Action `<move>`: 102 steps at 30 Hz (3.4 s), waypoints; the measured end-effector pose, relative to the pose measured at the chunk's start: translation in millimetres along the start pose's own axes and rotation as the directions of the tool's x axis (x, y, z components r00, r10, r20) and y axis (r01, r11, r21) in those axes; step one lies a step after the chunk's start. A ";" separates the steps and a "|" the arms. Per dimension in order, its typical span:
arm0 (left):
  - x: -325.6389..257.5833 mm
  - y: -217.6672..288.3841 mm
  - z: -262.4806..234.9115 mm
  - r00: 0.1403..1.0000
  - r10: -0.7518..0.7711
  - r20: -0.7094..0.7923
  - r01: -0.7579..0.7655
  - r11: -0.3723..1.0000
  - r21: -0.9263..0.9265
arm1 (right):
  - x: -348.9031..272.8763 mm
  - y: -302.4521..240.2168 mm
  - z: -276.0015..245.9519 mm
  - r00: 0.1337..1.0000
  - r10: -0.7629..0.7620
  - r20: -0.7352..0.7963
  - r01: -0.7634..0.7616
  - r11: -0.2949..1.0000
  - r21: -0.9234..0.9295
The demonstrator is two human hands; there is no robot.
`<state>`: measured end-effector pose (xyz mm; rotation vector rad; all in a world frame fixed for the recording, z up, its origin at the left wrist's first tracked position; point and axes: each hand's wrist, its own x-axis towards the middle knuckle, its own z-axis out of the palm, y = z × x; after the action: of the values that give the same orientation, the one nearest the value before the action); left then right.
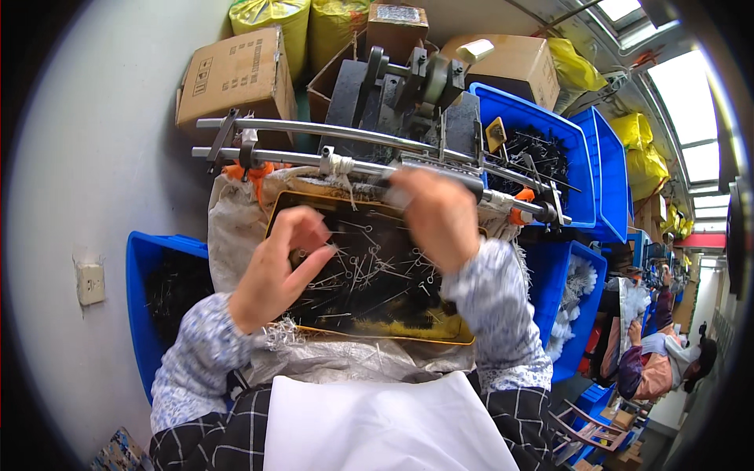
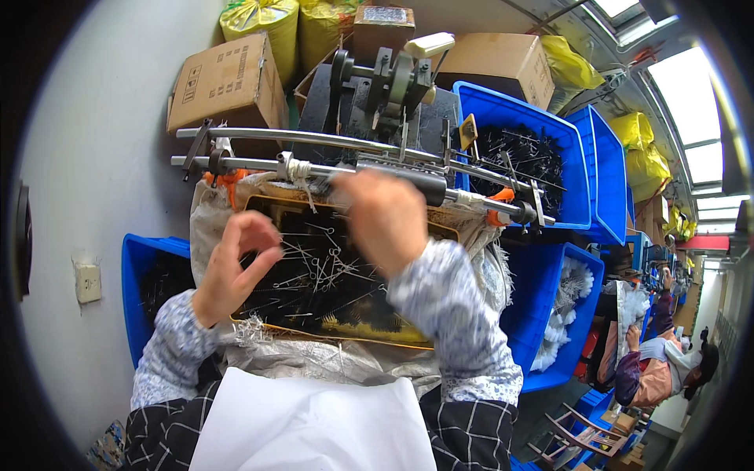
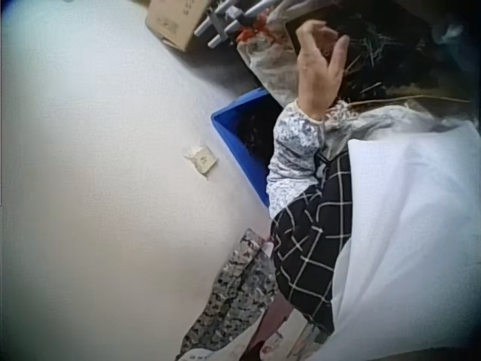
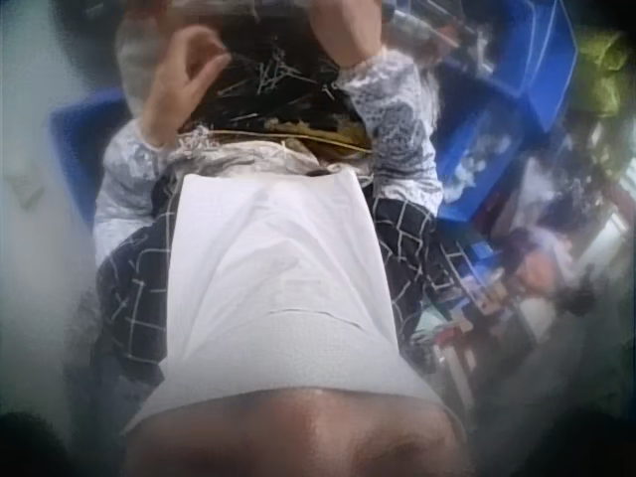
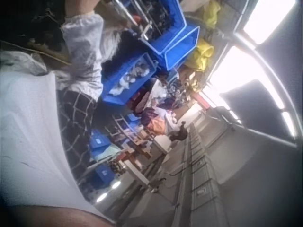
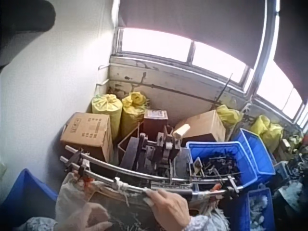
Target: Assembling metal pins into plastic bases using a manual press machine in a workshop environment.
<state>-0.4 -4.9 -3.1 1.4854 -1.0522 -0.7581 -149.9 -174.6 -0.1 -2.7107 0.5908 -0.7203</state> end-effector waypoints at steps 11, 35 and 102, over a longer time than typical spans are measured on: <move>-55.9 -15.4 -37.5 0.748 -0.416 0.517 -0.094 0.705 0.703 | 45.6 114.4 20.1 0.877 0.481 -0.011 -0.434 0.780 -0.451; 5.3 24.0 -37.3 0.965 -0.033 0.260 -0.027 0.974 0.226 | 35.4 112.2 30.1 0.840 0.531 -0.109 -0.528 0.758 -0.382; 3.5 18.7 -37.0 0.878 0.065 0.474 -0.304 0.840 0.450 | 41.2 139.0 16.2 0.907 0.418 0.051 -0.348 0.813 -0.466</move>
<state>30.3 7.2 22.4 1.6509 -1.8418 -0.7187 -152.4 -312.9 -46.6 -2.8568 1.3665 -0.2893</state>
